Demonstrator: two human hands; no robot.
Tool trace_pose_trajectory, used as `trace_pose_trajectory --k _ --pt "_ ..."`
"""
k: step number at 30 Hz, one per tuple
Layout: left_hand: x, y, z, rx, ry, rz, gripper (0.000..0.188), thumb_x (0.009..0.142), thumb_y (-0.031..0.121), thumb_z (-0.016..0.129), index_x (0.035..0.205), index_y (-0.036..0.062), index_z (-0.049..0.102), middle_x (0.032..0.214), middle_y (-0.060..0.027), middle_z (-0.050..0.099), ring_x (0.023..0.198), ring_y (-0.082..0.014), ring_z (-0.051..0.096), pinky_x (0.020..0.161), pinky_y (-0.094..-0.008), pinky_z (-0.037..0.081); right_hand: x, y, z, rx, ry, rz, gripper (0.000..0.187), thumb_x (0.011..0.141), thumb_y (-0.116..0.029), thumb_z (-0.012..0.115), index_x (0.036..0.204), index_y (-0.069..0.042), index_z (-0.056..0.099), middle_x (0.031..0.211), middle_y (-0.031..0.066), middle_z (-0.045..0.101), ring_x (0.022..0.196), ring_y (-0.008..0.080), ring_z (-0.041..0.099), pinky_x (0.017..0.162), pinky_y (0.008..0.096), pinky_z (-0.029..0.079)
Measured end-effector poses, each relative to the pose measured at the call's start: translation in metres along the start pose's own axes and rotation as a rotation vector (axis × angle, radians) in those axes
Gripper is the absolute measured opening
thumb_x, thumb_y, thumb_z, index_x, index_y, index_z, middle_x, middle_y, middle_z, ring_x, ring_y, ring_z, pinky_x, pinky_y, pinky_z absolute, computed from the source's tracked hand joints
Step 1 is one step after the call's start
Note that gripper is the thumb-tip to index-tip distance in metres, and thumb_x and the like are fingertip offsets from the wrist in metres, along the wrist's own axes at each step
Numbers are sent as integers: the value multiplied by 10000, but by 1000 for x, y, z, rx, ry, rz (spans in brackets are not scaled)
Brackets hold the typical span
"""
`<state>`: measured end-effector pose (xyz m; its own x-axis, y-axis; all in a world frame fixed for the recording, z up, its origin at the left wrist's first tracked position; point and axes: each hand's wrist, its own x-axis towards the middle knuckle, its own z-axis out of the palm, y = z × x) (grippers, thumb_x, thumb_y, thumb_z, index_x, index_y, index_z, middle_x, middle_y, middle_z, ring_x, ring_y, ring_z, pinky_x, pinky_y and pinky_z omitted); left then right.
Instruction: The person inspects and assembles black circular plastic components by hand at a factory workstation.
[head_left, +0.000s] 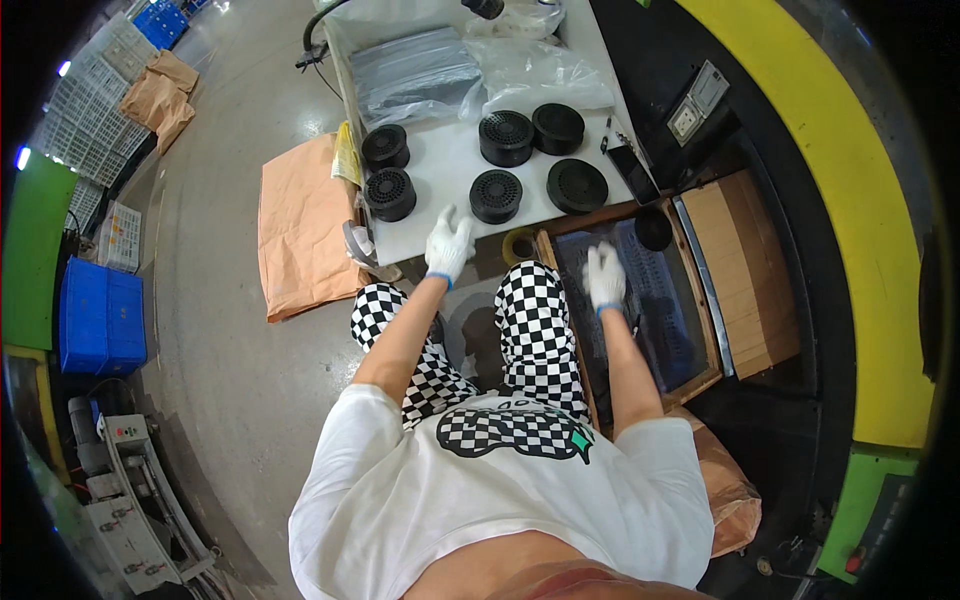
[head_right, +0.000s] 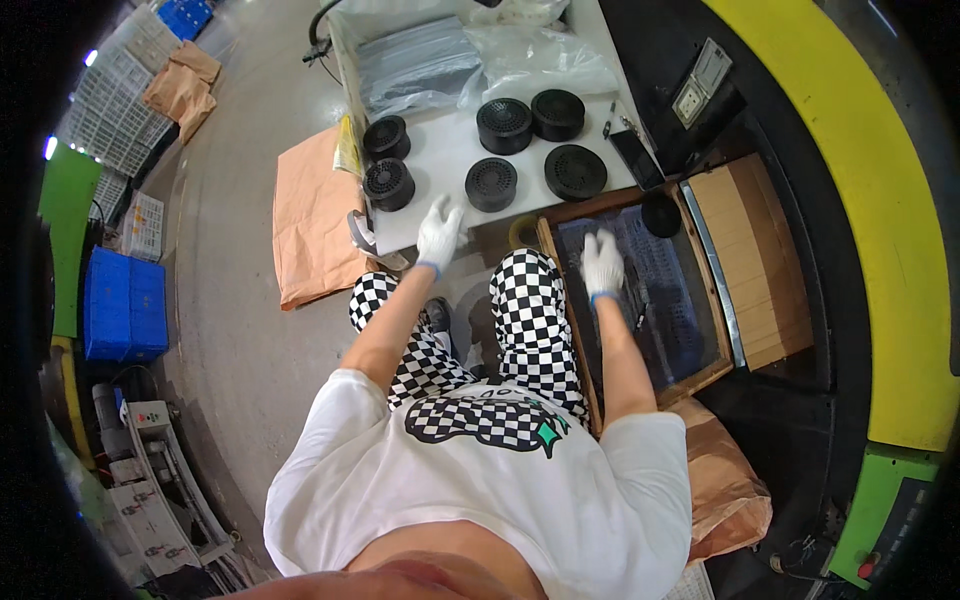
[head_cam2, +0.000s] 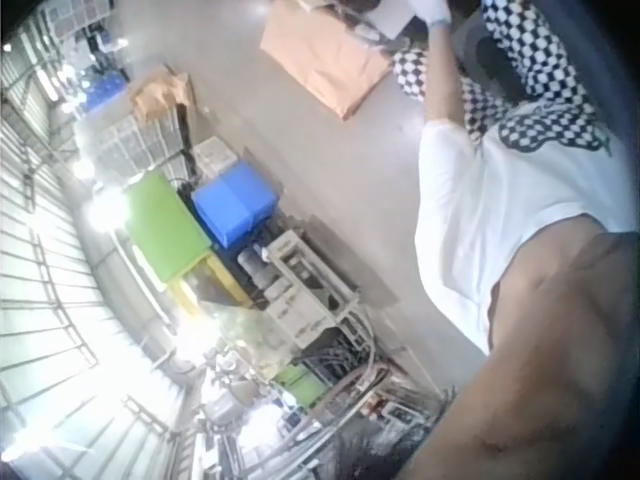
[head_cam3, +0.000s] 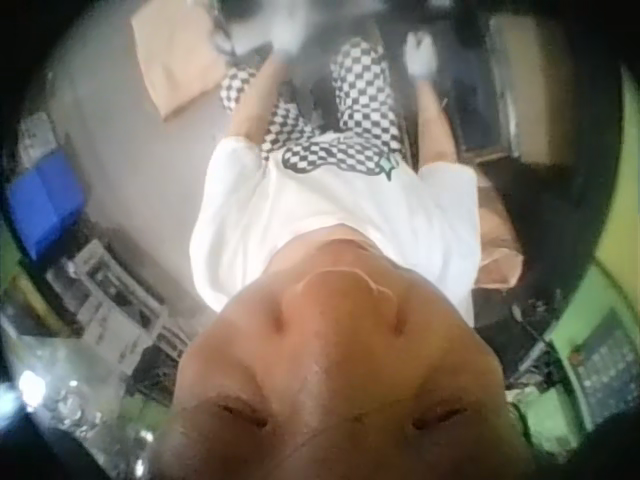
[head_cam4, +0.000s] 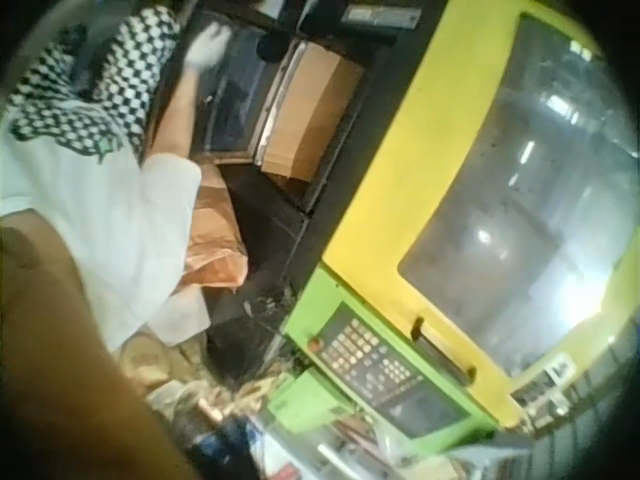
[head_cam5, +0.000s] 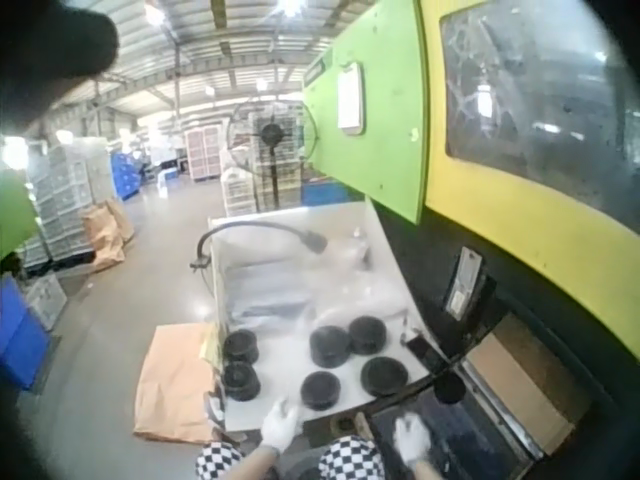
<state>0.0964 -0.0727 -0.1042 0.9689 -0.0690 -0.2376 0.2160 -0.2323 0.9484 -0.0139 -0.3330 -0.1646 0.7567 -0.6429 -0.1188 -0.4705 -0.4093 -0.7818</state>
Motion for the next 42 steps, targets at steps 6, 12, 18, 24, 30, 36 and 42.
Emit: trace_pose_trajectory --k 6,12,18,24,30,36,42 --pt "-74 -95 -8 -426 -277 -364 198 816 225 496 930 64 519 637 -89 554 473 -191 528 412 -298 436 -102 40 5 -406 -273 53 437 863 -412 314 1062 -75 510 1058 224 526 952 409 498 818 442 391" --pt "-121 -182 6 -499 -423 -680 140 821 208 489 847 72 504 609 -63 532 472 -181 509 401 -280 424 -98 129 46 -509 -293 -148 311 778 -275 454 1041 -112 475 929 166 528 844 358 527 656 454 441" --pt "-130 -181 7 -256 -427 -662 202 805 202 531 926 43 506 632 -82 554 467 -178 537 408 -266 444 -86 160 62 -459 -257 -189 388 760 -309 469 1038 -39 473 912 215 534 834 384 527 682 465 426" --pt "-133 -162 12 -257 -454 -624 208 804 217 532 906 36 518 635 -81 554 480 -179 543 413 -272 445 -59 244 86 -78 -143 -248 385 760 -331 466 1021 -49 487 907 210 537 815 389 533 668 466 429" --pt "-135 -173 7 -243 -433 -616 207 801 218 535 904 39 520 642 -75 556 490 -177 549 423 -274 452 -75 200 78 -466 -137 -285 385 758 -329 457 1021 -52 498 914 205 540 824 380 536 688 456 433" --pt "-138 -156 10 -211 -483 -618 212 805 220 532 916 40 519 646 -70 556 493 -174 550 430 -269 458 -56 257 90 -117 -133 -203 363 764 -326 447 990 -48 505 922 208 543 825 380 536 688 456 432" --pt "-139 -171 3 -209 -440 -622 207 808 218 528 916 41 517 652 -72 553 499 -169 550 436 -264 460 -68 217 87 -373 -183 -265 343 766 -311 444 976 -47 504 927 211 542 814 384 536 676 460 433"
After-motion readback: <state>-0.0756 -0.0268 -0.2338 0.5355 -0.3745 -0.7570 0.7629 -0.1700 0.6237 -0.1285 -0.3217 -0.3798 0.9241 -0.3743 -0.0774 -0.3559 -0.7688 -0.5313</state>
